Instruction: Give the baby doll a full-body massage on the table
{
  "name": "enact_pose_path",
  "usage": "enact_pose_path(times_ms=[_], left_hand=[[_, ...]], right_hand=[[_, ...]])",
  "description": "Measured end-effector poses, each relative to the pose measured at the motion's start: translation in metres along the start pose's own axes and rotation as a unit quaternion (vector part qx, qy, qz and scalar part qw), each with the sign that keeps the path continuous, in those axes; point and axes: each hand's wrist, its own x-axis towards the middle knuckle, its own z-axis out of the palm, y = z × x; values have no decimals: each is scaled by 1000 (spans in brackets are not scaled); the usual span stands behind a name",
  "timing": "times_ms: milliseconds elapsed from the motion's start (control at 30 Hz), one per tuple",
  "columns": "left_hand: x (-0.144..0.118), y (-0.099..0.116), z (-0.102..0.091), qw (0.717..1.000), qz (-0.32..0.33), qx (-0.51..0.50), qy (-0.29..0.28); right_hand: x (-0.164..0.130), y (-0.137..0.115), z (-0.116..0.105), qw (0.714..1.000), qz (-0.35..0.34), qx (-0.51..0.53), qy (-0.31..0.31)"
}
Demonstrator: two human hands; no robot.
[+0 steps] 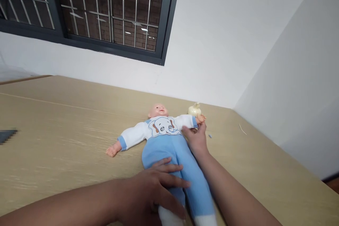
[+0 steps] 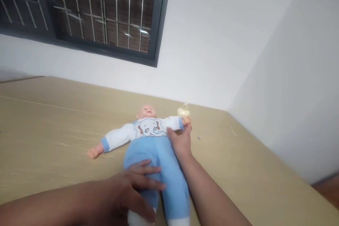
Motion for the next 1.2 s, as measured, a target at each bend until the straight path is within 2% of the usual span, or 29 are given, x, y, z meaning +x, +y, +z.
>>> enact_pose_path(times_ms=[133, 200, 267, 367, 467, 633, 733, 833, 1000, 1100, 1200], left_hand=[[-4, -6, -7, 996, 23, 19, 79], [-5, -15, -16, 991, 22, 14, 133], [-6, -26, -26, 985, -11, -2, 171], [-6, -40, -38, 983, -55, -25, 173], [-4, -47, -39, 985, -53, -38, 160], [-1, -49, -35, 984, -57, -61, 157], [-1, -53, -36, 980, -70, -88, 166], [-2, -55, -39, 978, -73, -109, 160], [-4, -42, -39, 983, -65, -89, 147], [-4, -29, -30, 990, -39, -52, 121], [-3, -17, -15, 997, -1, -1, 71]], right_hand=[[-12, -16, 5, 982, -90, -130, -99], [-16, -20, 5, 960, -146, -198, -134], [-18, -24, 4, 932, -202, -255, -159], [-20, -28, 4, 890, -271, -309, -198], [-21, -31, 5, 857, -314, -333, -237], [-20, -35, 6, 818, -348, -368, -271], [-20, -38, 7, 808, -346, -384, -284], [-20, -38, 6, 822, -335, -376, -267], [-14, -32, -1, 883, -284, -305, -215], [-8, -25, -6, 941, -197, -214, -171], [-1, -13, -6, 991, -52, -106, -60]])
